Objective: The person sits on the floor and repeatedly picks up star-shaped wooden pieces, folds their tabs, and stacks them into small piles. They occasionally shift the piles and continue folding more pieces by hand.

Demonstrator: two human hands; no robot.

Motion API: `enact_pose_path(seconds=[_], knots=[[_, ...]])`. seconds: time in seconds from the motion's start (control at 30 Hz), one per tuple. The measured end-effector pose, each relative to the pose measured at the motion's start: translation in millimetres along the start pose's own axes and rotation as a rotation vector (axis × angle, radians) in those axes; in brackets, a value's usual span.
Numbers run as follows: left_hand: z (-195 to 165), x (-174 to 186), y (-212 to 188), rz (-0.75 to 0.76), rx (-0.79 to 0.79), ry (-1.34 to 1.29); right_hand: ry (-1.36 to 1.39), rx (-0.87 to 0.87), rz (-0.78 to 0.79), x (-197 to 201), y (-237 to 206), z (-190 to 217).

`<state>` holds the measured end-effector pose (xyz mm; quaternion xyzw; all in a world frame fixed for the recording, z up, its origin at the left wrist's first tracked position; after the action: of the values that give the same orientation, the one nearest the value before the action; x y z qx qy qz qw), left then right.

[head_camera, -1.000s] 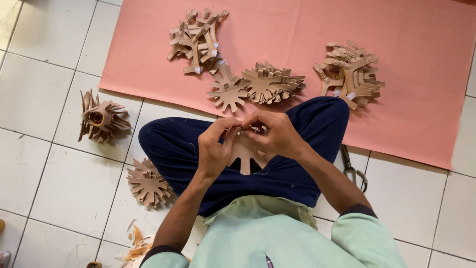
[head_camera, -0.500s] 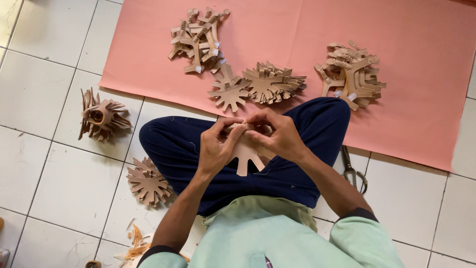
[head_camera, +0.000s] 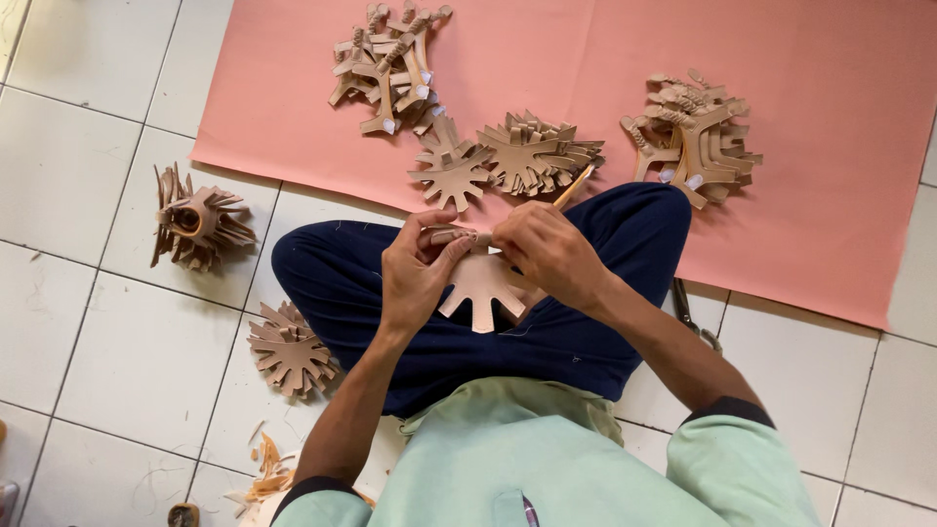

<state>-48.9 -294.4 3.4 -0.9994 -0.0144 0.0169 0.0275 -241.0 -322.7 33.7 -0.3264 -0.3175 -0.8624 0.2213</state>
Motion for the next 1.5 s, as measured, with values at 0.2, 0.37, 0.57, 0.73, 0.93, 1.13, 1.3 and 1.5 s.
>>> enact_pose_path(seconds=[0.2,0.37,0.57,0.73,0.93,1.13,1.3,1.5], knots=[[-2.0,2.5,-1.4,0.052,-0.241,0.313,0.167,-0.097,0.058,-7.7,1.9,-9.0],[45.2,7.7,22.0,0.145,0.004,-0.181,0.712,-0.331,0.066,-21.7,-18.9,-24.4],[101.5,-26.9,17.5,0.595,-0.065,-0.262,0.833,-0.112,-0.089,-30.9,-37.0,-38.1],[108.6,-7.0,34.1,0.320,0.172,-0.737,1.074,-0.361,-0.166,-15.6,-45.7,-68.6],[76.2,-5.0,22.4,0.116,0.264,-1.221,1.016,-0.597,-0.151,-25.5,-41.8,-59.8],[27.1,-3.3,13.0,-0.139,-0.087,-0.160,0.633,-0.302,-0.066,-20.8,-23.9,-30.7],[1.4,-9.0,1.9,-0.099,-0.159,0.173,0.678,-0.437,-0.131,-24.0,-19.0,-29.4],[-8.1,-17.2,-5.1,-0.005,-0.195,0.117,0.634,-0.448,-0.164,-21.6,-20.0,-26.7]])
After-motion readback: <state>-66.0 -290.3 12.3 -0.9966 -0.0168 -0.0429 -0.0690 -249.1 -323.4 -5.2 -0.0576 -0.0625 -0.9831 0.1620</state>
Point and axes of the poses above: each hand's wrist, its own y-axis towards the middle knuckle, its own x-axis out of the back of the hand, z = x × y, the point moved 4 cm from there along y, towards the middle knuckle, and after that the axes turned 1 degree about y, right-handed, at the moved point
